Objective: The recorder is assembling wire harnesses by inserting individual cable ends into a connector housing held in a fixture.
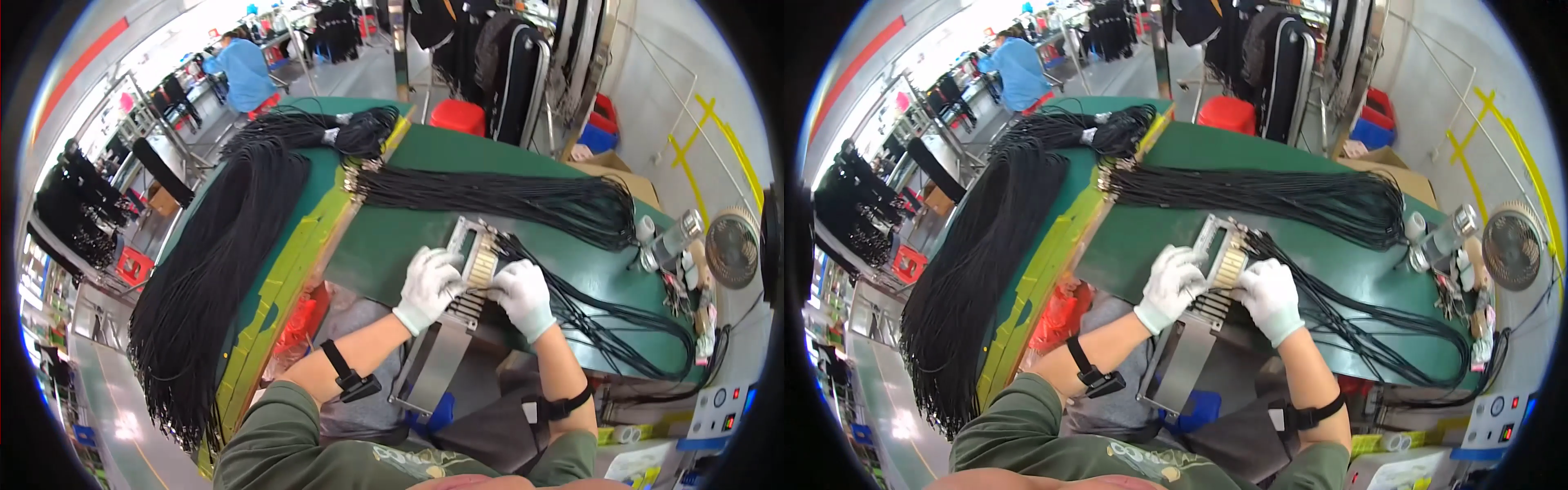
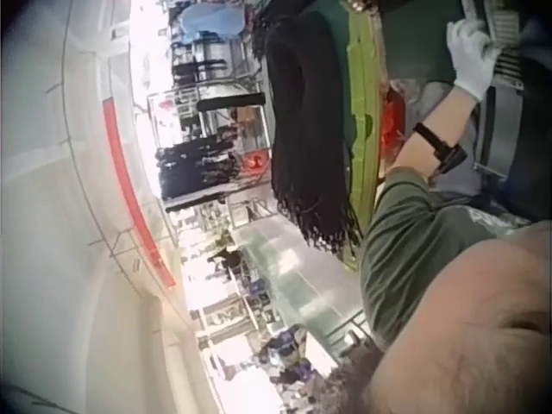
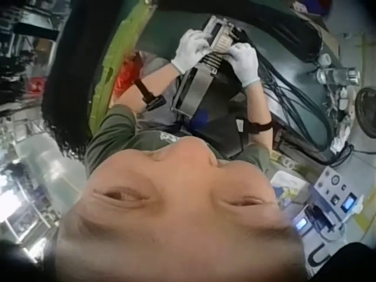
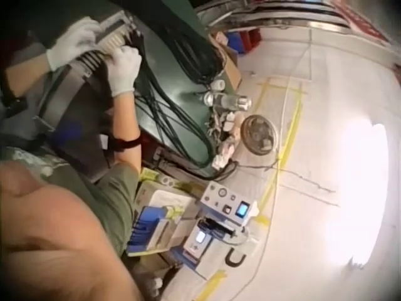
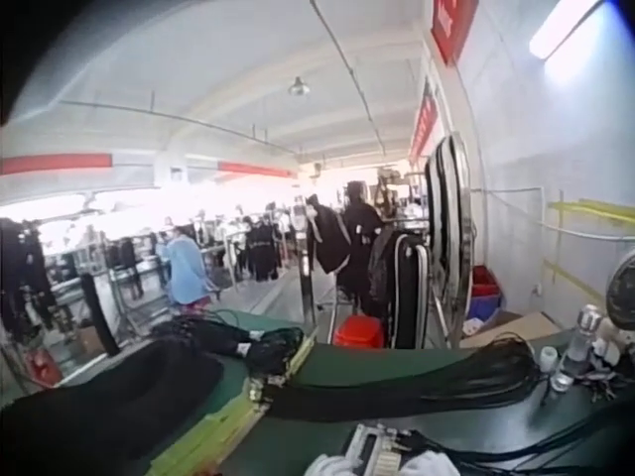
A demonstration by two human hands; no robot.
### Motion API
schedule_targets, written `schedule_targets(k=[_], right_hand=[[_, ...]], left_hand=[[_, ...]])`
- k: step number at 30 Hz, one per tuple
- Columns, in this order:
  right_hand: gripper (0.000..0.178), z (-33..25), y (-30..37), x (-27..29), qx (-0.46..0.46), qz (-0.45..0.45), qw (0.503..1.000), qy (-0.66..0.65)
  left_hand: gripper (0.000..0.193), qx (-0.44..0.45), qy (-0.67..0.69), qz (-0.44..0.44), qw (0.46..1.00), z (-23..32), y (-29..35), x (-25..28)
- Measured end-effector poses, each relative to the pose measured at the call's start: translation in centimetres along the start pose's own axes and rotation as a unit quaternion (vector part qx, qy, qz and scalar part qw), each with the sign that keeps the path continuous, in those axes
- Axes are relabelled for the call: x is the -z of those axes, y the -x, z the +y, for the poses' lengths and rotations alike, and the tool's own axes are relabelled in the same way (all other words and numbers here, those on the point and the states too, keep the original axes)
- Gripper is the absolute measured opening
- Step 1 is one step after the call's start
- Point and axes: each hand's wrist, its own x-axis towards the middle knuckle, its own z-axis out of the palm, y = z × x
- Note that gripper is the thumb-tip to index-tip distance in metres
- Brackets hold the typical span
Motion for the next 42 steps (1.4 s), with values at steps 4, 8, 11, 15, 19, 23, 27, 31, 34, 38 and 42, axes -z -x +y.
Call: schedule_targets(k=[4, 8, 11, 15, 19, 23, 27, 31, 34, 38, 42], right_hand=[[0.016, -1.8, -0.2, -1.1, 0.012, 0.022, 0.998, -0.059], [0.019, -2.6, -1.0, -1.1, 0.009, -0.008, 0.994, -0.105], [0.022, -2.5, -1.2, -0.2, -0.012, -0.051, 0.992, -0.111], [0.021, -2.9, -1.2, -1.0, 0.030, 0.007, 0.998, -0.046], [0.020, -2.8, -0.7, -2.0, 0.003, 0.009, 0.994, -0.106], [0.019, -3.8, -0.9, -1.5, 0.035, 0.071, 0.997, -0.018], [0.016, -2.2, -0.6, -0.6, -0.006, -0.021, 1.000, 0.011], [0.012, -3.5, -1.6, -1.0, 0.020, 0.066, 0.997, -0.036], [0.015, -3.6, -1.7, -1.9, 0.036, 0.094, 0.995, -0.004], [0.022, -3.2, -1.4, -2.3, 0.032, 0.029, 0.999, -0.010], [0.022, -3.5, -1.5, -1.7, 0.011, 0.012, 0.998, -0.053]], left_hand=[[0.022, 0.000, 0.062, -0.045, 0.997, 0.8, -0.2, 0.7], [0.021, -0.020, 0.067, -0.036, 0.997, 1.2, -0.5, 1.2], [0.020, -0.022, 0.070, -0.025, 0.997, 0.8, -0.5, 0.9], [0.019, -0.013, 0.063, -0.020, 0.998, 0.4, -0.2, 0.7], [0.016, -0.005, 0.046, -0.016, 0.999, 0.4, 0.1, 0.6], [0.014, 0.024, 0.054, 0.003, 0.998, 0.1, 0.6, 0.4], [0.013, 0.029, 0.010, 0.033, 0.999, -0.5, 0.8, 0.1], [0.015, 0.100, 0.046, -0.023, 0.994, -0.3, 0.0, 0.6], [0.015, 0.122, 0.082, -0.024, 0.989, -0.2, 0.1, 0.5], [0.016, 0.099, 0.044, -0.028, 0.994, -0.2, 0.3, 0.8], [0.016, 0.144, 0.069, -0.050, 0.986, -0.1, 0.3, 0.9]])
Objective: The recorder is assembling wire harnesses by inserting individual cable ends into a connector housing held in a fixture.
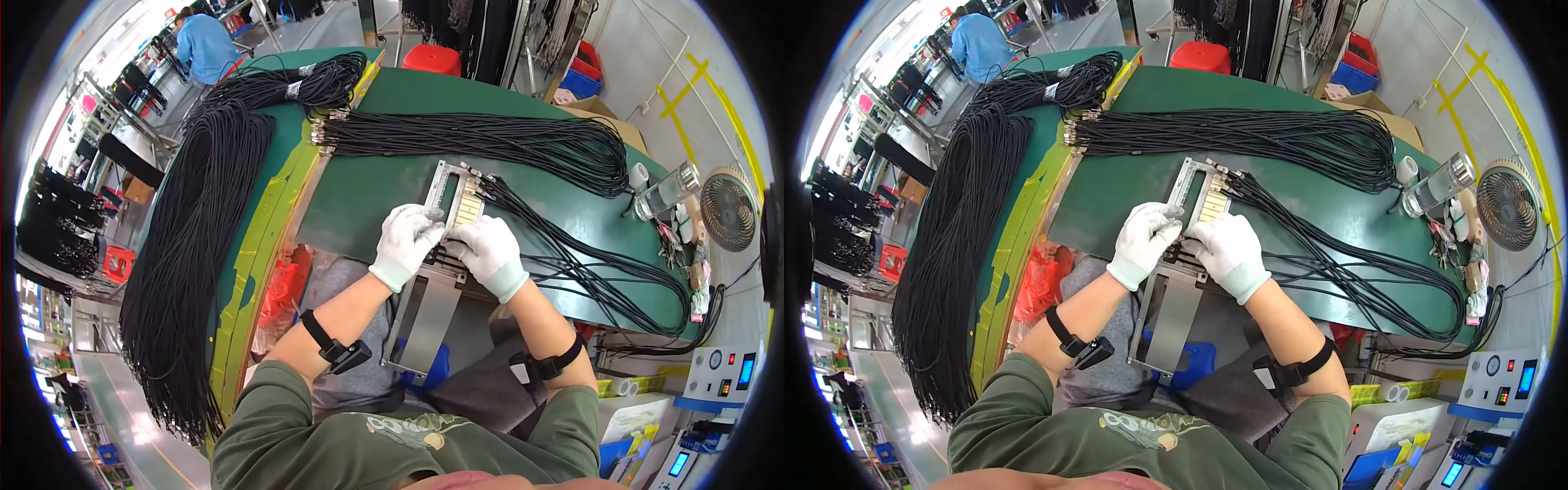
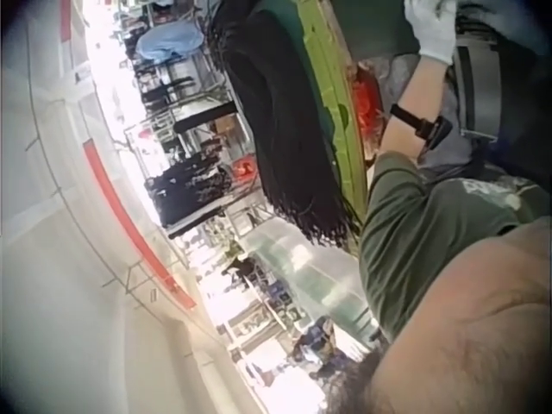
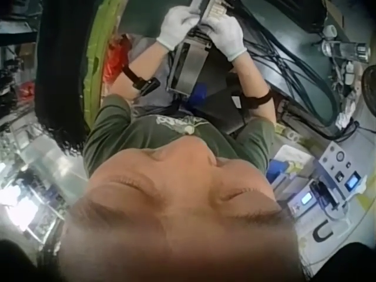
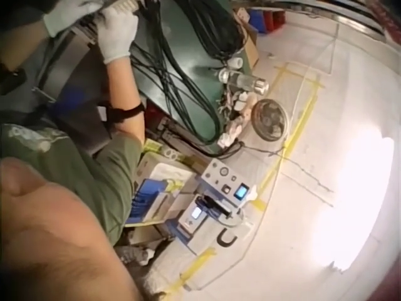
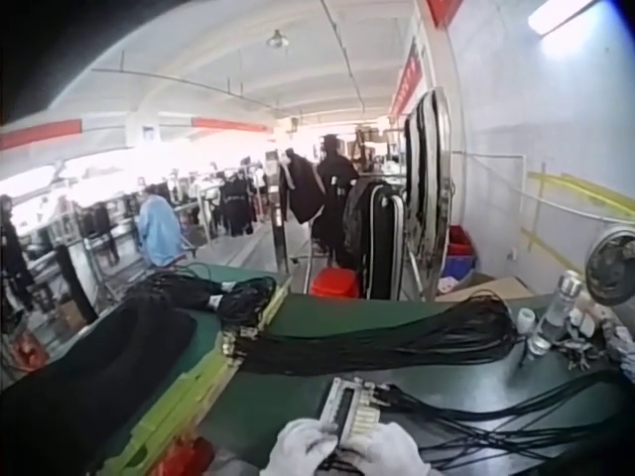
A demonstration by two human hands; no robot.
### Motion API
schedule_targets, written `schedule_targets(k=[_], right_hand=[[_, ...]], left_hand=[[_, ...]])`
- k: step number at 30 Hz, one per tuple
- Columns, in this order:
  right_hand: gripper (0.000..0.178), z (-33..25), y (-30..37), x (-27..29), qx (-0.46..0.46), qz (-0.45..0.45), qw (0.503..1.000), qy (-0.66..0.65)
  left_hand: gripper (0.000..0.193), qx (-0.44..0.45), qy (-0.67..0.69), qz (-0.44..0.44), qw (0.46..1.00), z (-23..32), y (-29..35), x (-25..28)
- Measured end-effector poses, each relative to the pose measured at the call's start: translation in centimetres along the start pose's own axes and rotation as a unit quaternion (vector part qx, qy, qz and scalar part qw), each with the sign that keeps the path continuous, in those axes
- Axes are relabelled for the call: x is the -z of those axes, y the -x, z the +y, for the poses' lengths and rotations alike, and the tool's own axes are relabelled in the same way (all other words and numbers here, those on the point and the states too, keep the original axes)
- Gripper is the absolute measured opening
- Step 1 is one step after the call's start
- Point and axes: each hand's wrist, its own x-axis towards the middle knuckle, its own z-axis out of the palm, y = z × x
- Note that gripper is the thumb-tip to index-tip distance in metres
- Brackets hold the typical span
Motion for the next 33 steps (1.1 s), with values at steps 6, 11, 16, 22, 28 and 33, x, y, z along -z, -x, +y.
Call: schedule_targets(k=[6, 11, 16, 22, 28, 33], right_hand=[[0.011, -0.2, -0.4, -1.7, 0.052, 0.044, 0.991, 0.111], [0.011, 2.1, 0.6, 0.6, -0.007, -0.006, 0.998, 0.062], [0.010, 3.0, 1.3, 1.8, -0.046, -0.006, 0.998, 0.030], [0.011, 3.8, 2.0, 1.6, -0.062, -0.056, 0.991, 0.103], [0.012, 3.6, 2.1, 1.4, -0.047, -0.055, 0.990, 0.124], [0.013, 3.0, 1.9, 1.0, -0.053, -0.065, 0.983, 0.165]], left_hand=[[0.017, 0.073, 0.043, 0.001, 0.996, -0.3, 0.2, 0.0], [0.019, 0.013, -0.084, 0.075, 0.993, -0.5, -0.4, 1.2], [0.020, 0.004, -0.142, 0.101, 0.985, -1.8, -0.4, 0.1], [0.018, 0.018, -0.115, 0.058, 0.992, -2.3, -0.3, 0.3], [0.017, 0.040, -0.107, 0.053, 0.992, -2.4, -0.1, -0.6], [0.016, 0.023, -0.099, 0.064, 0.993, -2.6, 0.0, -0.8]])
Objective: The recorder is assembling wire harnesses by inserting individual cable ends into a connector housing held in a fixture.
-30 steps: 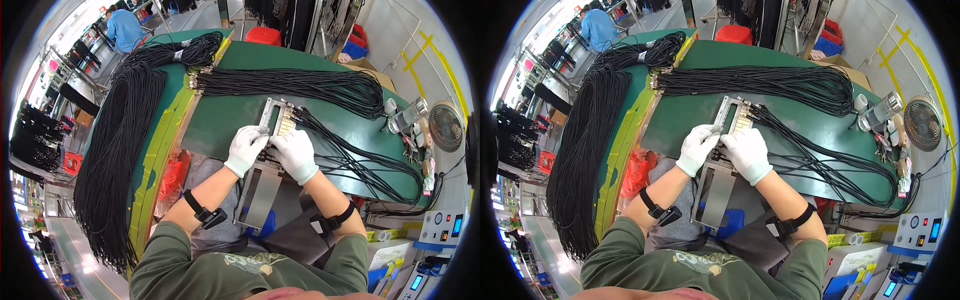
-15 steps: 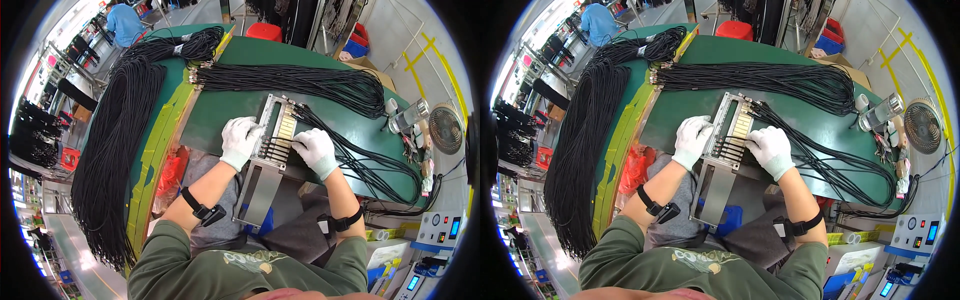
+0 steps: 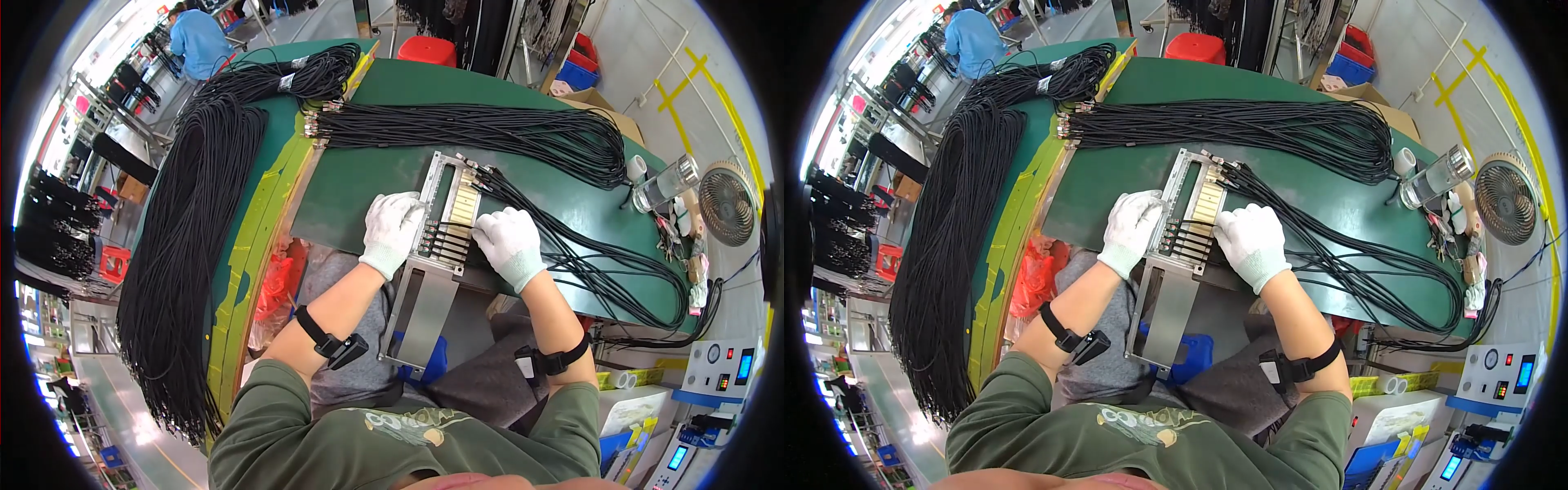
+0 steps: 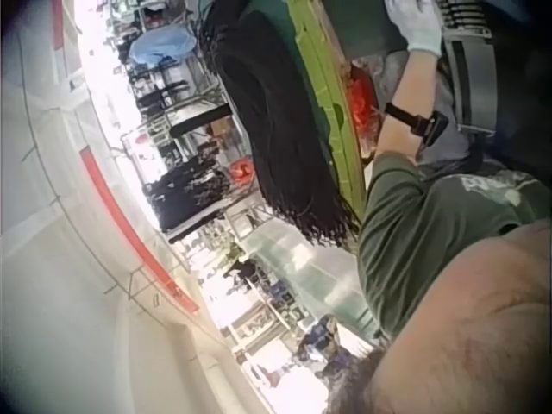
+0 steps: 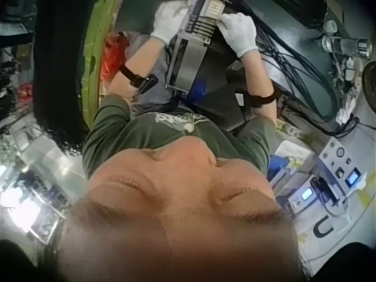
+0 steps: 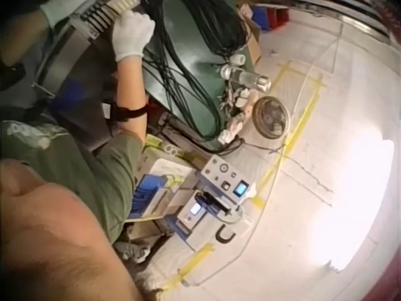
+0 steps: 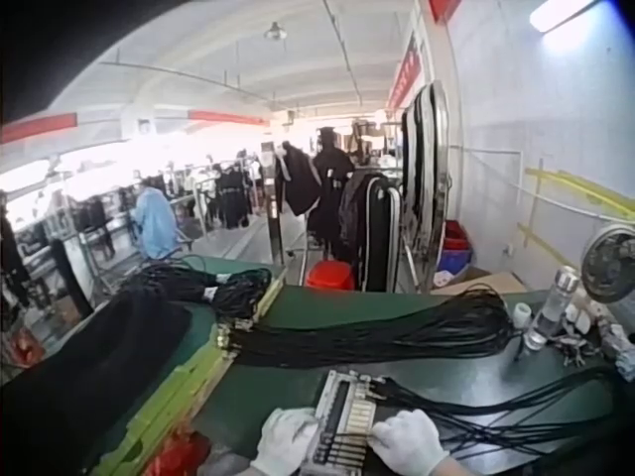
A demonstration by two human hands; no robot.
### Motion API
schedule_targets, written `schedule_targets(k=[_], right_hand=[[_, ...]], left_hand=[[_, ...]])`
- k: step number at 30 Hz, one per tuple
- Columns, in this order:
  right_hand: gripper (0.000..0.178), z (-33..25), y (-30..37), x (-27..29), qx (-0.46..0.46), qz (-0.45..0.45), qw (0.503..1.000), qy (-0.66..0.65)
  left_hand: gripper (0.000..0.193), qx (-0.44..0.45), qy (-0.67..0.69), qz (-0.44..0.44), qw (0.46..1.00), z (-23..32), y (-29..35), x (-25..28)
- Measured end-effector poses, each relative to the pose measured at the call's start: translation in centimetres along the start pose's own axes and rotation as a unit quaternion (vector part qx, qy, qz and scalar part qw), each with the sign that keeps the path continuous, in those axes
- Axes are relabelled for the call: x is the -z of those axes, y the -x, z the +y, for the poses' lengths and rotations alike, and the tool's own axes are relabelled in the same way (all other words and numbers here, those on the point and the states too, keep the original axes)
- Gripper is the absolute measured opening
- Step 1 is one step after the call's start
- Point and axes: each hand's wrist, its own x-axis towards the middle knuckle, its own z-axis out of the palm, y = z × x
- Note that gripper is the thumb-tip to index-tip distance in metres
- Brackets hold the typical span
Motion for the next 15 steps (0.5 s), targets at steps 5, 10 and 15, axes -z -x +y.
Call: schedule_targets(k=[5, 10, 15], right_hand=[[0.014, -0.3, 0.0, 0.0, -0.016, -0.017, 1.000, 0.010], [0.014, -0.6, -0.1, 0.0, 0.006, -0.019, 1.000, 0.020], [0.014, 0.7, -0.6, 0.0, -0.037, 0.026, 0.999, 0.004]], left_hand=[[0.016, 0.009, 0.012, 0.012, 1.000, 0.1, 0.0, 0.1], [0.019, -0.045, -0.010, -0.065, 0.997, 2.4, -0.2, 0.8], [0.023, -0.175, -0.113, -0.110, 0.972, 3.9, 0.1, 0.9]])
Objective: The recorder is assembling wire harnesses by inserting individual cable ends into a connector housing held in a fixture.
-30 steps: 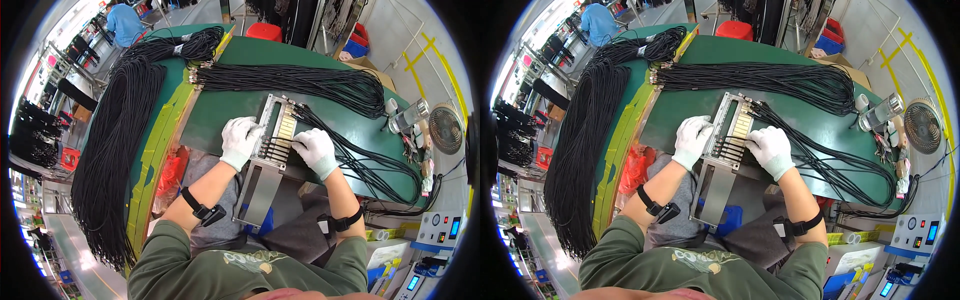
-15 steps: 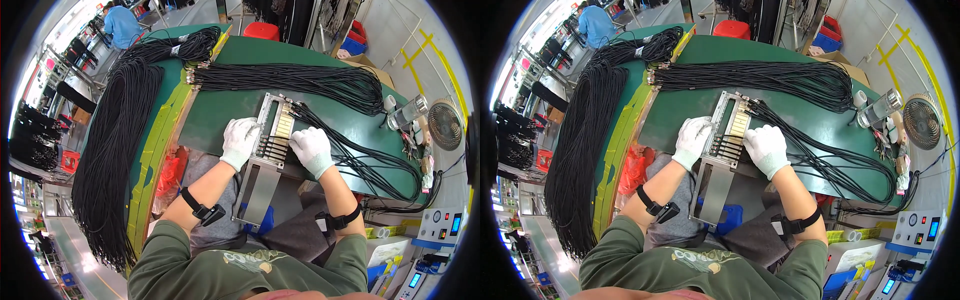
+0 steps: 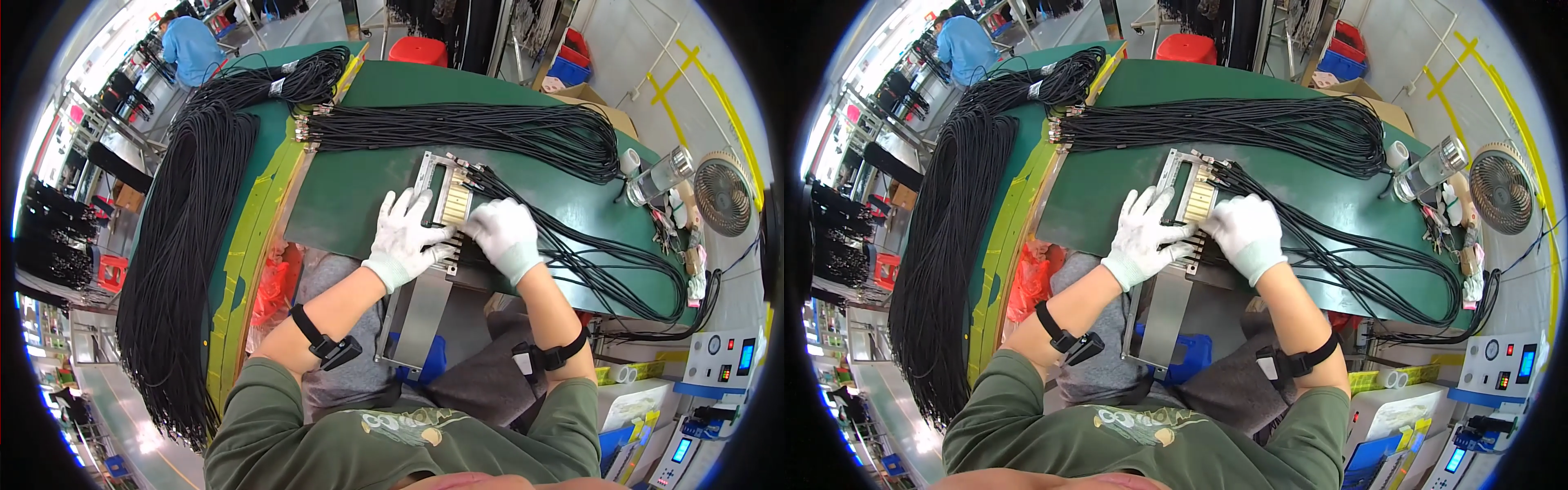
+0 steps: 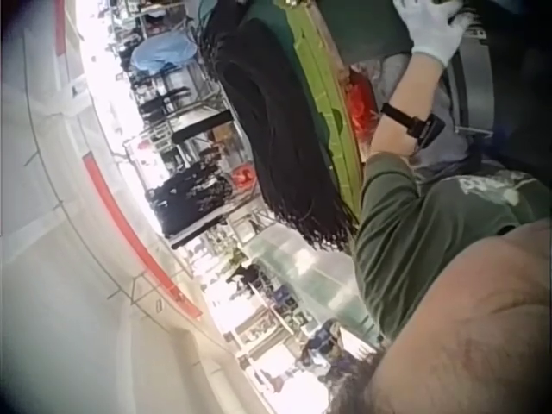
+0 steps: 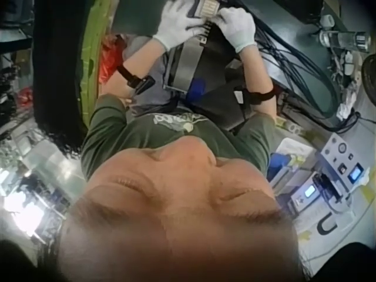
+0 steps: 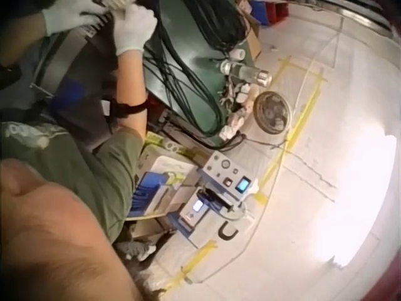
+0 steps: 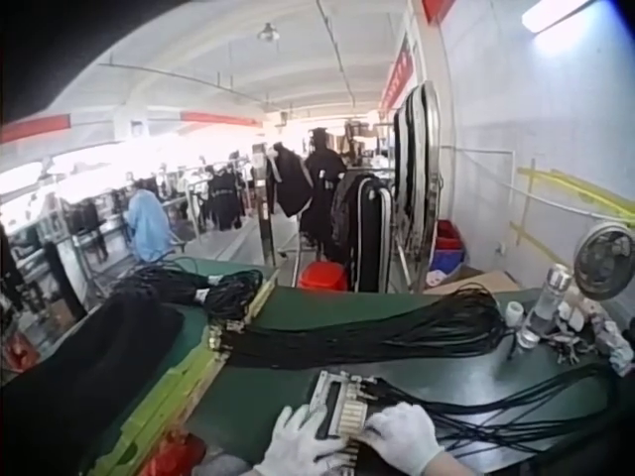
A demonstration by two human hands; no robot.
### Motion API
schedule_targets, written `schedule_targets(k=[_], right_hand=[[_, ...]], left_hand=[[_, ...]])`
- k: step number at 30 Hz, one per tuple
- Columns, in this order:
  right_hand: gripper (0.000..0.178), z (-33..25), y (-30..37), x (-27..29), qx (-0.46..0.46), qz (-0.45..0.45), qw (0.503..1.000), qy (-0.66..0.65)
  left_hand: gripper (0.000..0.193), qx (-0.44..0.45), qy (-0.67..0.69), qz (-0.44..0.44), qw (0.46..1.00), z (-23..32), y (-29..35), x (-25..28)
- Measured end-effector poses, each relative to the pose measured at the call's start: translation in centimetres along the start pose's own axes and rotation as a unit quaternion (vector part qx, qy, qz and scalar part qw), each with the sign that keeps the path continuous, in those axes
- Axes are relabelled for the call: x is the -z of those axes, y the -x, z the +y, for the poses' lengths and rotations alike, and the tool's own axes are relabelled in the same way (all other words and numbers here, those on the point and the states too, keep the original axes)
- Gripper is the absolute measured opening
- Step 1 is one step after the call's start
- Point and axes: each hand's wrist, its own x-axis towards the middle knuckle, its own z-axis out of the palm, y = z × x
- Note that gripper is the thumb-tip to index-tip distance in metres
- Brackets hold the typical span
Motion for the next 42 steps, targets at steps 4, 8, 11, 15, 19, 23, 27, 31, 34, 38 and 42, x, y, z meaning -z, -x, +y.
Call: schedule_targets(k=[4, 8, 11, 15, 19, 23, 27, 31, 34, 38, 42], right_hand=[[0.014, 2.6, -1.3, 0.7, -0.085, 0.055, 0.995, 0.023], [0.015, 3.4, -1.5, -0.2, -0.125, 0.029, 0.989, 0.069], [0.013, 3.6, -1.7, -0.6, -0.128, 0.090, 0.985, 0.072], [0.012, 4.6, -1.8, -0.8, -0.146, 0.045, 0.987, 0.046], [0.012, 3.5, -1.5, 0.8, -0.100, 0.115, 0.988, -0.035], [0.015, 1.5, -1.0, 1.2, 0.009, 0.096, 0.983, -0.157], [0.015, -0.9, -1.1, 0.5, 0.062, 0.098, 0.971, -0.207], [0.018, -3.2, -1.1, 0.2, 0.101, 0.102, 0.981, -0.127], [0.020, -0.8, -1.4, 1.4, 0.041, 0.055, 0.990, -0.125], [0.014, 1.6, -0.4, 0.9, -0.032, 0.025, 0.955, -0.295], [0.012, 1.3, -0.4, 0.3, 0.046, 0.023, 0.982, -0.179]], left_hand=[[0.023, 0.006, -0.022, -0.021, 1.000, 0.1, 0.2, -0.8], [0.021, 0.014, -0.018, -0.022, 0.999, 0.0, 0.0, -0.8], [0.021, 0.015, -0.007, -0.021, 1.000, -0.2, 0.0, -0.8], [0.019, 0.018, 0.025, -0.009, 0.999, -0.5, 0.0, -0.9], [0.018, 0.060, 0.095, 0.041, 0.993, -1.8, 0.2, -1.2], [0.018, 0.111, 0.193, 0.126, 0.967, -2.6, 0.0, -1.6], [0.017, 0.070, 0.188, 0.131, 0.971, -1.8, -0.4, -0.8], [0.017, 0.070, 0.212, 0.098, 0.970, -2.0, -0.1, -1.1], [0.018, 0.175, 0.285, 0.116, 0.935, -2.8, 0.4, -0.9], [0.019, 0.209, 0.221, 0.137, 0.943, -3.6, 0.1, 0.1], [0.020, 0.170, 0.156, 0.123, 0.965, -3.1, -0.1, 0.2]])
